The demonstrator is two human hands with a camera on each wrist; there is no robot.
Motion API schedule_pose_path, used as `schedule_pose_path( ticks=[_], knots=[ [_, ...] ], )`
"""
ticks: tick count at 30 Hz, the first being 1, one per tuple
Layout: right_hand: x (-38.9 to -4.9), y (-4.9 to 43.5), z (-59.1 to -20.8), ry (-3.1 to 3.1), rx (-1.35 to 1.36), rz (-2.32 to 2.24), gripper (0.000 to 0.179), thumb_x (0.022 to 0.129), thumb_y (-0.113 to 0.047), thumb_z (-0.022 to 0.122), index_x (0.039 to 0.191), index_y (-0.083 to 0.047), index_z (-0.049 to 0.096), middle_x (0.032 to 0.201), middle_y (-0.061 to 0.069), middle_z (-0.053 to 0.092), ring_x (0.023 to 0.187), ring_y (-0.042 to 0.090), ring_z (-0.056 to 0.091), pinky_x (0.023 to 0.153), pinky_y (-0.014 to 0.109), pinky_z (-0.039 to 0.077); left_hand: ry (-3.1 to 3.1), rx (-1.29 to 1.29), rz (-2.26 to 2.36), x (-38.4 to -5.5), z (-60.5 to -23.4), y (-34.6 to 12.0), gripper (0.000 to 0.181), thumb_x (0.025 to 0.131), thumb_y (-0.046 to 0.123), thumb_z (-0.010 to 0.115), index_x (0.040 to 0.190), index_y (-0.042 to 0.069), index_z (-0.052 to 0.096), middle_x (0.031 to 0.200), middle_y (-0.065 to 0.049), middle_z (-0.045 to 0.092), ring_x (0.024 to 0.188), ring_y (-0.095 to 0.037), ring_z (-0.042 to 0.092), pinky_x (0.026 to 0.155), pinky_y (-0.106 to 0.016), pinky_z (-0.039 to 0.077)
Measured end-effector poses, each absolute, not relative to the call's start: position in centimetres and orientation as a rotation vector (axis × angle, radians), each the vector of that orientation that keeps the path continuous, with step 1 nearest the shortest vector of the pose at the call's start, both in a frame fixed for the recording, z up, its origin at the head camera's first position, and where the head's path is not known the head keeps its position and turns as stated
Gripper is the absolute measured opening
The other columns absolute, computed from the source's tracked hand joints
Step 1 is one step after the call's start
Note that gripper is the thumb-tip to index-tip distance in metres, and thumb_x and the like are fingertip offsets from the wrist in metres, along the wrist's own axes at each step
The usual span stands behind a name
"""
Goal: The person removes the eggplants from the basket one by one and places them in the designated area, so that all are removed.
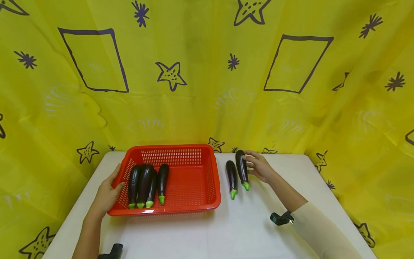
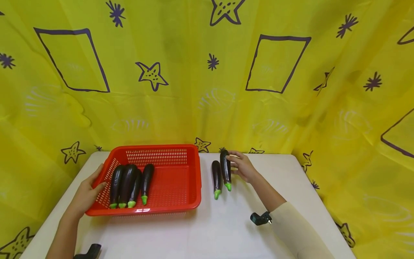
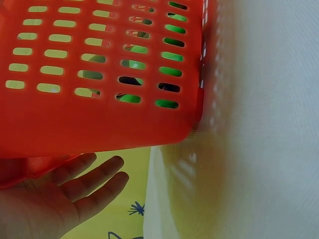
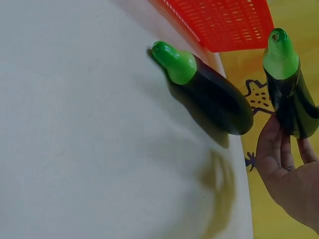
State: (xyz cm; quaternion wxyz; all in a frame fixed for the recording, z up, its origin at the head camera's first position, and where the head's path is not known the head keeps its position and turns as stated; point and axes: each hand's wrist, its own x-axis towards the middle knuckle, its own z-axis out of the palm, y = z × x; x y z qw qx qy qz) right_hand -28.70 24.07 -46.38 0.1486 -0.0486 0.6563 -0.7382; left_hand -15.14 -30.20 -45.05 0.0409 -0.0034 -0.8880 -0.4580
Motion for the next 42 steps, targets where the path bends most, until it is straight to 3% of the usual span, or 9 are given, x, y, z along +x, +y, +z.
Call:
schedule_pose_path(
  ticks=[6, 11, 17, 24, 34, 42],
  knots=[
    [-28.6, 24.6, -47.1, 2.003, -0.069, -2.037, 0.054, 0.107, -0.017, 0.06, 0.151, 0.006, 0.04, 0.111, 0.004, 0.068, 0.093, 0.019, 0.068, 0.08, 0.036, 0.059, -2.726, -0.004, -1.394, -15.0, -45.0, -30.2, 0.071, 0.106, 0.0, 0.052, 0.166, 0.0, 0.015, 0.16, -0.039, 0.03, 0.121, -0.048, 0.051, 0.08, -0.019, 0.049],
    [-28.4, 24.6, -47.3, 2.079, -0.02, -1.97, 0.051, 0.105, -0.019, 0.064, 0.147, 0.005, 0.048, 0.103, 0.0, 0.073, 0.09, 0.017, 0.071, 0.077, 0.035, 0.059, -2.728, 0.007, -1.404, -15.0, -45.0, -30.2, 0.07, 0.106, 0.001, 0.052, 0.166, 0.0, 0.015, 0.158, -0.04, 0.032, 0.117, -0.048, 0.053, 0.078, -0.022, 0.052],
    [-28.6, 24.4, -48.0, 2.142, 0.063, -1.913, 0.052, 0.102, -0.02, 0.069, 0.144, 0.004, 0.052, 0.104, 0.004, 0.071, 0.081, 0.015, 0.07, 0.071, 0.033, 0.059, -2.729, 0.009, -1.405, -15.1, -45.0, -30.2, 0.071, 0.106, 0.001, 0.052, 0.166, 0.0, 0.014, 0.158, -0.041, 0.032, 0.116, -0.048, 0.053, 0.079, -0.027, 0.055],
    [-28.5, 24.0, -48.6, 2.204, 0.077, -1.871, 0.056, 0.102, -0.017, 0.071, 0.147, 0.007, 0.048, 0.11, 0.007, 0.064, 0.075, 0.012, 0.066, 0.068, 0.03, 0.059, -2.719, 0.004, -1.417, -15.0, -45.3, -30.2, 0.07, 0.106, 0.001, 0.052, 0.166, 0.0, 0.015, 0.156, -0.041, 0.034, 0.113, -0.046, 0.054, 0.075, -0.022, 0.052],
    [-28.8, 23.7, -48.9, 2.304, 0.09, -1.839, 0.053, 0.101, -0.009, 0.069, 0.144, 0.013, 0.048, 0.104, 0.014, 0.07, 0.073, 0.011, 0.068, 0.069, 0.025, 0.058, -2.713, -0.006, -1.401, -15.0, -45.2, -30.2, 0.07, 0.106, 0.0, 0.053, 0.165, -0.002, 0.017, 0.16, -0.039, 0.031, 0.119, -0.047, 0.052, 0.076, -0.018, 0.048],
    [-28.8, 23.4, -48.3, 2.308, 0.112, -1.792, 0.052, 0.102, -0.009, 0.067, 0.143, 0.014, 0.048, 0.089, 0.006, 0.072, 0.07, 0.011, 0.068, 0.067, 0.025, 0.058, -2.712, -0.014, -1.389, -15.1, -45.1, -30.2, 0.07, 0.106, 0.001, 0.053, 0.165, -0.002, 0.016, 0.158, -0.04, 0.032, 0.114, -0.046, 0.053, 0.075, -0.02, 0.05]
  ],
)
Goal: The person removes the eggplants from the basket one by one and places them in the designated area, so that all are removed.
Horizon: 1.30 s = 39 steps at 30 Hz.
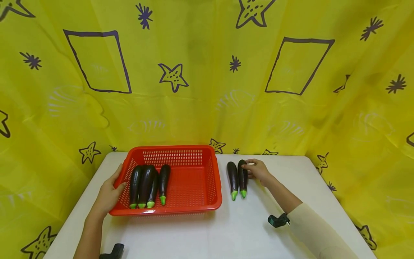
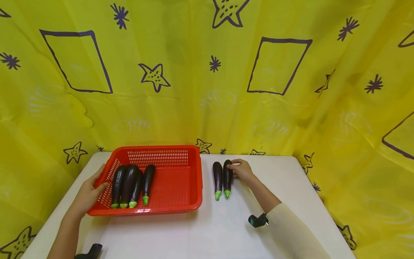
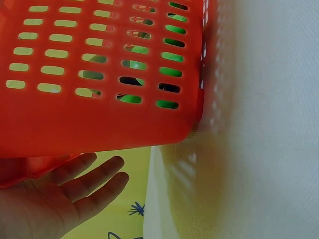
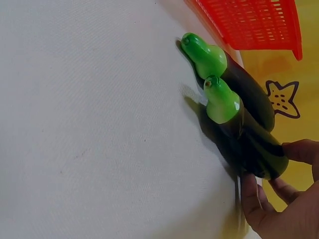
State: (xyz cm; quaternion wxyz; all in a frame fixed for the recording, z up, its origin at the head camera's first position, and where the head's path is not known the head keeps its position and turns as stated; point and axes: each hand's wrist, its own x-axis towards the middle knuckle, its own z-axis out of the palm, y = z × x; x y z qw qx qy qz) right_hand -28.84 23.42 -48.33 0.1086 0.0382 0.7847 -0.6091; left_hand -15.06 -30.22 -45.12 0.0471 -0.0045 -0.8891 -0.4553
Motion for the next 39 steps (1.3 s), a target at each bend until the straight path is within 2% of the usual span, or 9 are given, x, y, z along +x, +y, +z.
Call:
schedule_pose_path(
  ticks=[6, 12, 17, 23, 28, 35, 39],
  knots=[
    [-28.64, 23.2, -48.14, 2.294, 0.129, -1.777, 0.051, 0.102, -0.009, 0.067, 0.142, 0.015, 0.048, 0.086, 0.003, 0.071, 0.07, 0.01, 0.067, 0.068, 0.025, 0.058, -2.715, -0.012, -1.376, -14.94, -45.3, -30.37, 0.07, 0.105, -0.001, 0.054, 0.165, -0.002, 0.018, 0.159, -0.039, 0.032, 0.123, -0.047, 0.051, 0.08, -0.018, 0.046],
    [-28.28, 23.04, -48.13, 2.349, 0.13, -1.727, 0.048, 0.101, -0.01, 0.068, 0.138, 0.015, 0.052, 0.094, 0.009, 0.073, 0.073, 0.01, 0.066, 0.068, 0.025, 0.056, -2.723, -0.013, -1.365, -14.89, -45.43, -30.41, 0.071, 0.105, 0.0, 0.054, 0.166, 0.0, 0.017, 0.159, -0.039, 0.033, 0.124, -0.047, 0.051, 0.088, -0.033, 0.052],
    [-28.19, 23.12, -48.15, 2.356, 0.125, -1.715, 0.051, 0.102, -0.013, 0.068, 0.139, 0.016, 0.05, 0.102, 0.016, 0.072, 0.073, 0.011, 0.067, 0.067, 0.026, 0.056, -2.721, -0.015, -1.366, -14.87, -45.38, -30.38, 0.071, 0.105, 0.0, 0.054, 0.166, -0.001, 0.017, 0.159, -0.039, 0.033, 0.124, -0.047, 0.051, 0.087, -0.032, 0.052],
    [-28.48, 23.33, -48.38, 2.349, 0.159, -1.729, 0.052, 0.101, -0.015, 0.069, 0.14, 0.014, 0.05, 0.105, 0.016, 0.071, 0.075, 0.011, 0.068, 0.067, 0.025, 0.057, -2.714, -0.014, -1.382, -15.15, -45.35, -30.33, 0.071, 0.106, 0.001, 0.053, 0.166, 0.0, 0.016, 0.159, -0.039, 0.032, 0.121, -0.047, 0.052, 0.088, -0.044, 0.055],
    [-28.46, 23.52, -48.27, 2.348, 0.144, -1.727, 0.054, 0.102, -0.017, 0.07, 0.14, 0.015, 0.049, 0.107, 0.017, 0.07, 0.076, 0.012, 0.068, 0.067, 0.026, 0.058, -2.721, -0.003, -1.38, -15.21, -45.32, -30.35, 0.071, 0.106, 0.001, 0.053, 0.166, 0.001, 0.016, 0.159, -0.039, 0.033, 0.119, -0.047, 0.053, 0.086, -0.041, 0.055],
    [-28.48, 23.53, -48.14, 2.343, 0.133, -1.723, 0.055, 0.102, -0.018, 0.069, 0.141, 0.015, 0.048, 0.106, 0.015, 0.071, 0.076, 0.011, 0.068, 0.067, 0.026, 0.058, -2.724, -0.005, -1.383, -15.32, -45.34, -30.37, 0.071, 0.106, 0.002, 0.053, 0.166, 0.001, 0.015, 0.159, -0.039, 0.032, 0.12, -0.047, 0.052, 0.089, -0.045, 0.055],
    [-28.47, 23.61, -48.01, 2.352, 0.126, -1.71, 0.055, 0.103, -0.018, 0.069, 0.141, 0.016, 0.048, 0.109, 0.017, 0.071, 0.076, 0.012, 0.067, 0.067, 0.027, 0.057, -2.72, -0.006, -1.376, -15.23, -45.32, -30.31, 0.071, 0.105, 0.0, 0.053, 0.166, 0.0, 0.016, 0.158, -0.039, 0.033, 0.119, -0.047, 0.053, 0.087, -0.042, 0.056]
  ],
)
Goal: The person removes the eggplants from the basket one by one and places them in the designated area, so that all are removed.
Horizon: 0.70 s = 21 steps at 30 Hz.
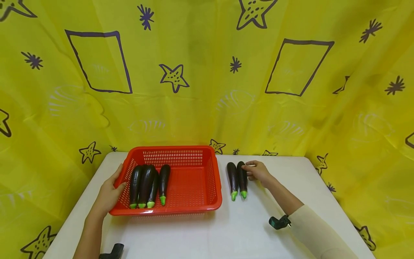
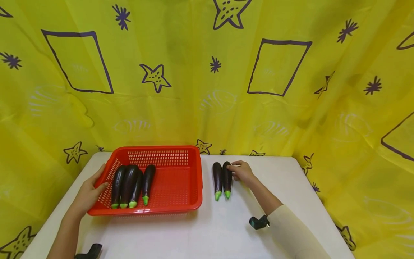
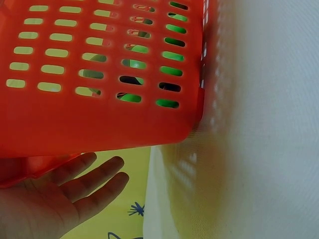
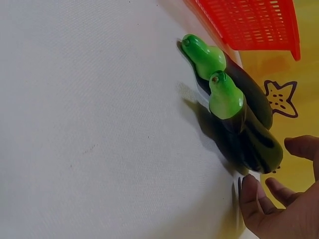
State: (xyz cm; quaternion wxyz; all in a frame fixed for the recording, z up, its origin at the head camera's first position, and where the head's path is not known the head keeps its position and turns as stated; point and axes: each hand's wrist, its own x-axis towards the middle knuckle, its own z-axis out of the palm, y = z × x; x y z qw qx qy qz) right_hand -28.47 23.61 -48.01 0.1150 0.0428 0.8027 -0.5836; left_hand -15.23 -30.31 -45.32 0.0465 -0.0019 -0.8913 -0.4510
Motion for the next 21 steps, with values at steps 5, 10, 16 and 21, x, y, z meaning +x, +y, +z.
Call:
schedule_pose_path(
  ticks=[5, 10, 16, 21],
  knots=[
    [-28.4, 23.6, -47.7, 2.402, 0.138, -1.683, 0.058, 0.103, -0.021, 0.069, 0.144, 0.014, 0.048, 0.127, 0.026, 0.063, 0.086, 0.018, 0.064, 0.07, 0.027, 0.056, -2.706, -0.01, -1.386, -15.1, -45.3, -30.3, 0.071, 0.105, -0.002, 0.053, 0.166, -0.001, 0.017, 0.156, -0.041, 0.035, 0.116, -0.048, 0.055, 0.087, -0.047, 0.056],
    [-28.5, 23.5, -47.4, 2.422, 0.147, -1.728, 0.059, 0.103, -0.019, 0.069, 0.148, 0.012, 0.047, 0.136, 0.03, 0.057, 0.093, 0.024, 0.06, 0.079, 0.03, 0.055, -2.702, -0.006, -1.393, -15.1, -45.3, -30.2, 0.071, 0.104, -0.003, 0.052, 0.165, -0.001, 0.017, 0.156, -0.041, 0.035, 0.117, -0.049, 0.054, 0.09, -0.052, 0.055],
    [-28.4, 23.5, -46.8, 2.447, 0.072, -1.774, 0.056, 0.105, -0.014, 0.065, 0.148, 0.014, 0.044, 0.137, 0.033, 0.056, 0.118, 0.042, 0.058, 0.102, 0.047, 0.05, -2.701, -0.007, -1.402, -15.1, -45.4, -30.2, 0.071, 0.104, -0.003, 0.052, 0.165, -0.001, 0.016, 0.157, -0.041, 0.033, 0.12, -0.05, 0.053, 0.093, -0.057, 0.053],
    [-28.4, 23.3, -46.5, 2.518, 0.042, -1.772, 0.051, 0.105, -0.013, 0.064, 0.146, 0.014, 0.048, 0.138, 0.035, 0.054, 0.127, 0.046, 0.053, 0.107, 0.053, 0.045, -2.704, -0.019, -1.391, -15.2, -45.3, -30.2, 0.071, 0.104, -0.002, 0.052, 0.165, -0.002, 0.016, 0.157, -0.042, 0.033, 0.117, -0.05, 0.054, 0.091, -0.055, 0.055]
  ],
)
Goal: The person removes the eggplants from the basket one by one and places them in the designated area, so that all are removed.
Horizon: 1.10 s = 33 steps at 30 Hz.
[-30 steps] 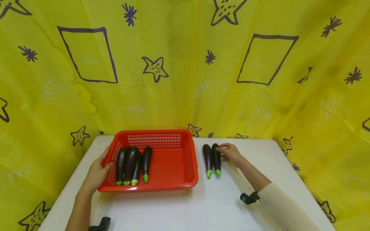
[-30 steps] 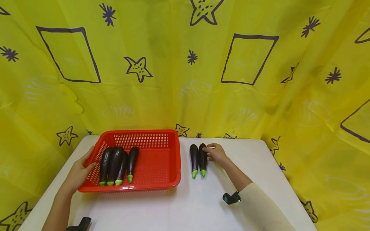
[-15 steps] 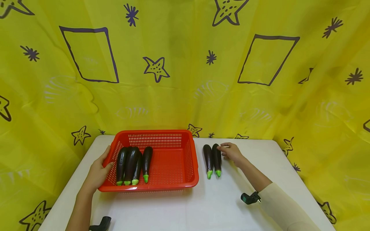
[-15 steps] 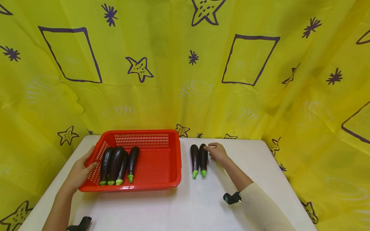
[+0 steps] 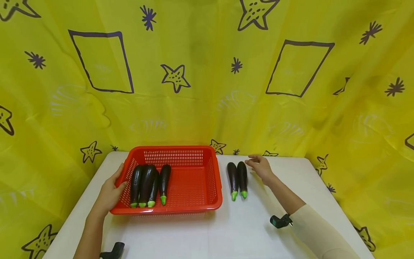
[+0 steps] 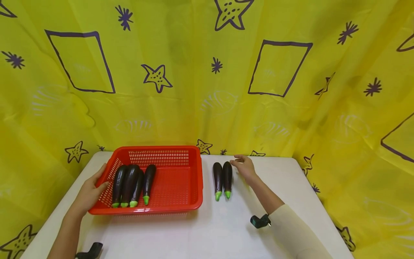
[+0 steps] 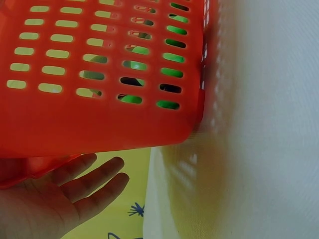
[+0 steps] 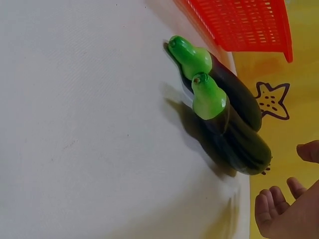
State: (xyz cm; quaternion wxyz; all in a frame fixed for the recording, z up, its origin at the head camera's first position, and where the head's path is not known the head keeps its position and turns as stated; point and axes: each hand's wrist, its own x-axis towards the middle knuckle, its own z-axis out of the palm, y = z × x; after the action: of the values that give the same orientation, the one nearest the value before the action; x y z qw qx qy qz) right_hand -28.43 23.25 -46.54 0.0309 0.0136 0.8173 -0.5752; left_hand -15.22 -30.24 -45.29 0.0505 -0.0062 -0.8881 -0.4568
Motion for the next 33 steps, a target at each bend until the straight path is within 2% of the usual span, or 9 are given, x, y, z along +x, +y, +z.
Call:
schedule_pose_path(
  ticks=[6, 13, 17, 19, 23, 28, 33],
  knots=[
    [-28.3, 22.9, -46.0, 2.588, 0.009, -1.754, 0.05, 0.105, -0.014, 0.064, 0.146, 0.011, 0.05, 0.141, 0.033, 0.054, 0.13, 0.044, 0.051, 0.107, 0.05, 0.044, -2.708, -0.015, -1.378, -15.1, -45.1, -30.1, 0.07, 0.104, -0.002, 0.052, 0.165, -0.002, 0.016, 0.157, -0.041, 0.033, 0.119, -0.05, 0.053, 0.094, -0.059, 0.053],
    [-28.0, 21.9, -45.2, 2.597, -0.133, -1.864, 0.046, 0.102, -0.009, 0.068, 0.142, 0.009, 0.054, 0.141, 0.033, 0.055, 0.122, 0.041, 0.059, 0.093, 0.025, 0.049, -2.711, -0.001, -1.388, -15.2, -45.0, -30.0, 0.07, 0.105, -0.003, 0.052, 0.165, -0.002, 0.015, 0.157, -0.041, 0.033, 0.12, -0.05, 0.053, 0.095, -0.059, 0.052],
    [-27.9, 21.2, -44.7, 2.509, -0.245, -1.935, 0.048, 0.101, -0.006, 0.068, 0.142, 0.012, 0.052, 0.14, 0.036, 0.053, 0.113, 0.029, 0.065, 0.089, 0.021, 0.051, -2.715, 0.008, -1.395, -15.2, -45.0, -30.0, 0.071, 0.105, -0.002, 0.052, 0.165, -0.001, 0.015, 0.158, -0.041, 0.032, 0.122, -0.05, 0.052, 0.096, -0.06, 0.051],
    [-27.9, 20.8, -44.5, 2.437, -0.291, -1.976, 0.05, 0.101, -0.003, 0.068, 0.143, 0.014, 0.05, 0.14, 0.038, 0.051, 0.109, 0.024, 0.066, 0.089, 0.023, 0.054, -2.717, 0.01, -1.395, -15.2, -45.0, -30.0, 0.071, 0.105, -0.002, 0.052, 0.165, -0.001, 0.015, 0.158, -0.041, 0.032, 0.122, -0.051, 0.052, 0.096, -0.06, 0.052],
    [-28.0, 20.1, -44.2, 2.258, -0.354, -2.071, 0.052, 0.1, 0.003, 0.066, 0.145, 0.018, 0.044, 0.138, 0.041, 0.049, 0.105, 0.021, 0.069, 0.089, 0.034, 0.058, -2.716, 0.002, -1.392, -15.1, -45.0, -30.0, 0.071, 0.105, -0.003, 0.052, 0.165, -0.001, 0.015, 0.158, -0.041, 0.032, 0.119, -0.05, 0.053, 0.092, -0.055, 0.055],
    [-28.4, 19.2, -43.8, 2.115, -0.409, -2.109, 0.052, 0.099, 0.005, 0.064, 0.146, 0.015, 0.044, 0.134, 0.034, 0.054, 0.103, 0.018, 0.069, 0.091, 0.044, 0.058, -2.719, -0.008, -1.396, -15.1, -45.0, -30.1, 0.071, 0.105, -0.002, 0.051, 0.166, -0.001, 0.014, 0.158, -0.041, 0.031, 0.118, -0.048, 0.053, 0.087, -0.046, 0.056],
    [-28.7, 17.7, -42.9, 2.04, -0.444, -2.081, 0.053, 0.1, 0.003, 0.064, 0.148, 0.013, 0.044, 0.14, 0.038, 0.049, 0.117, 0.037, 0.064, 0.097, 0.054, 0.052, -2.726, 0.003, -1.406, -15.2, -45.0, -30.2, 0.071, 0.106, 0.0, 0.051, 0.166, 0.0, 0.013, 0.158, -0.041, 0.031, 0.116, -0.048, 0.054, 0.081, -0.035, 0.057]
  ],
)
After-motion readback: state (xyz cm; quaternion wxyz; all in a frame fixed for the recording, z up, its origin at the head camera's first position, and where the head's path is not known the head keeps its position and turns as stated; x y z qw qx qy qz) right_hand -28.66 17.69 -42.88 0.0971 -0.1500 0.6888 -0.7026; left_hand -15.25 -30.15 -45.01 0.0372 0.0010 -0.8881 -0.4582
